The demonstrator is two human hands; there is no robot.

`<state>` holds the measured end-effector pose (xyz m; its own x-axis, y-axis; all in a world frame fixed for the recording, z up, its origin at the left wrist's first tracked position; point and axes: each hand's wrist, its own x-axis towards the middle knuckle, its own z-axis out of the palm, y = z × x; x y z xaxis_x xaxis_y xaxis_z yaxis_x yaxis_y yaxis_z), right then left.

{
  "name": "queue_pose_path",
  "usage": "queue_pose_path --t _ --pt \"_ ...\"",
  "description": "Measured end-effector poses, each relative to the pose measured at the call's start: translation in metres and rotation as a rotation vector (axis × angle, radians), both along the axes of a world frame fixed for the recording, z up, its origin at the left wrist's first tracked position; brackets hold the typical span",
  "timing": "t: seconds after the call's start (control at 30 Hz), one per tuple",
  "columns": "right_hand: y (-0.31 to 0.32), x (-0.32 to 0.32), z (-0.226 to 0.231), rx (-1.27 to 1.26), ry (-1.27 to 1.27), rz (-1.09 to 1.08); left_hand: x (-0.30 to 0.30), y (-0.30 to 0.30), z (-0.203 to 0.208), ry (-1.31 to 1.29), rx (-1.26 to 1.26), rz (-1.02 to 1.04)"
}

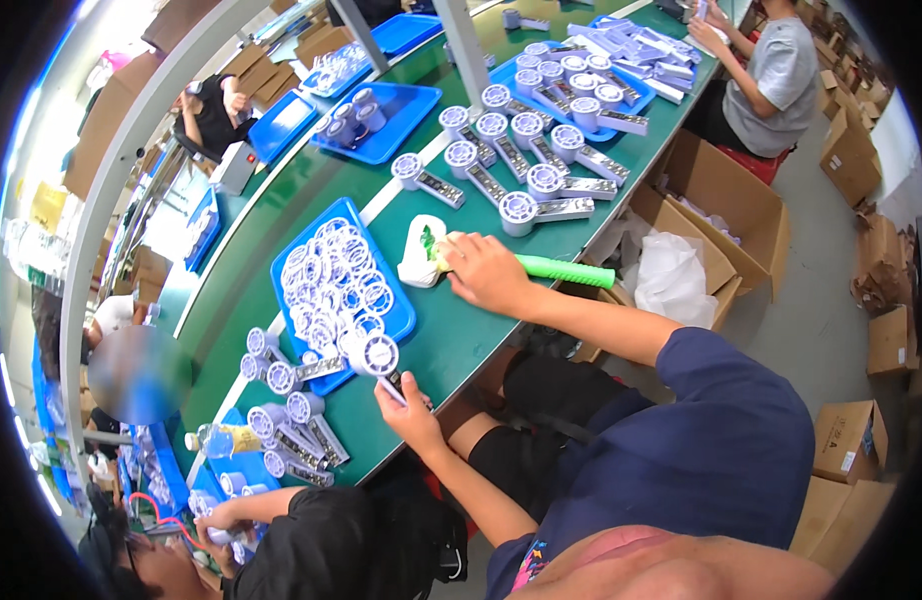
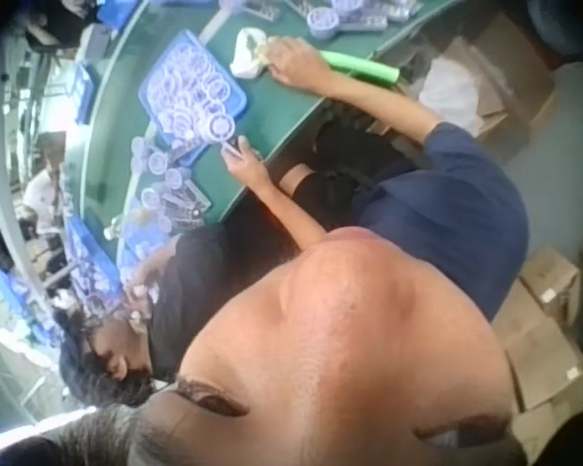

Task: Assembling the components of handheld electronic fans on a production line.

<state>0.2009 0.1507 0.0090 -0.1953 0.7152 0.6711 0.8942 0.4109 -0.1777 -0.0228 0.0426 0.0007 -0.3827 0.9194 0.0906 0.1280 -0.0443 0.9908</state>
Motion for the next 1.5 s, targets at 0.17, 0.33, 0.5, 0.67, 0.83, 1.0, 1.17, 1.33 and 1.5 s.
queue_pose_path --t 0.17,0.33,0.5,0.67,0.83,1.0,1.17,1.33,1.5 --pt "-0.001 -0.003 0.002 -0.026 -0.001 0.004 -0.002 -0.001 0.001 0.052 0.01 0.002" --pt "0.002 0.0 -0.001 0.029 -0.002 -0.003 0.003 0.0 0.001 0.053 0.014 -0.007" --pt "0.003 -0.001 -0.001 0.028 -0.011 -0.002 0.002 0.002 0.001 0.062 0.02 -0.006" --pt "0.004 -0.004 -0.001 0.003 0.001 -0.007 0.001 0.002 0.004 0.058 0.01 -0.005" --pt "0.004 -0.004 -0.002 -0.008 0.001 -0.002 0.002 0.002 0.001 0.028 0.013 0.008" --pt "0.003 -0.002 0.0 -0.01 0.004 -0.003 0.003 0.003 0.0 0.032 0.009 0.004" --pt "0.003 -0.003 -0.001 -0.013 -0.004 -0.002 0.005 0.001 0.003 0.043 0.005 0.02" --pt "0.003 -0.004 -0.001 -0.012 -0.015 -0.006 0.003 -0.001 0.002 0.043 0.007 0.021" --pt "0.005 -0.008 -0.002 0.003 -0.017 0.003 0.001 -0.002 0.004 0.047 0.015 0.031"
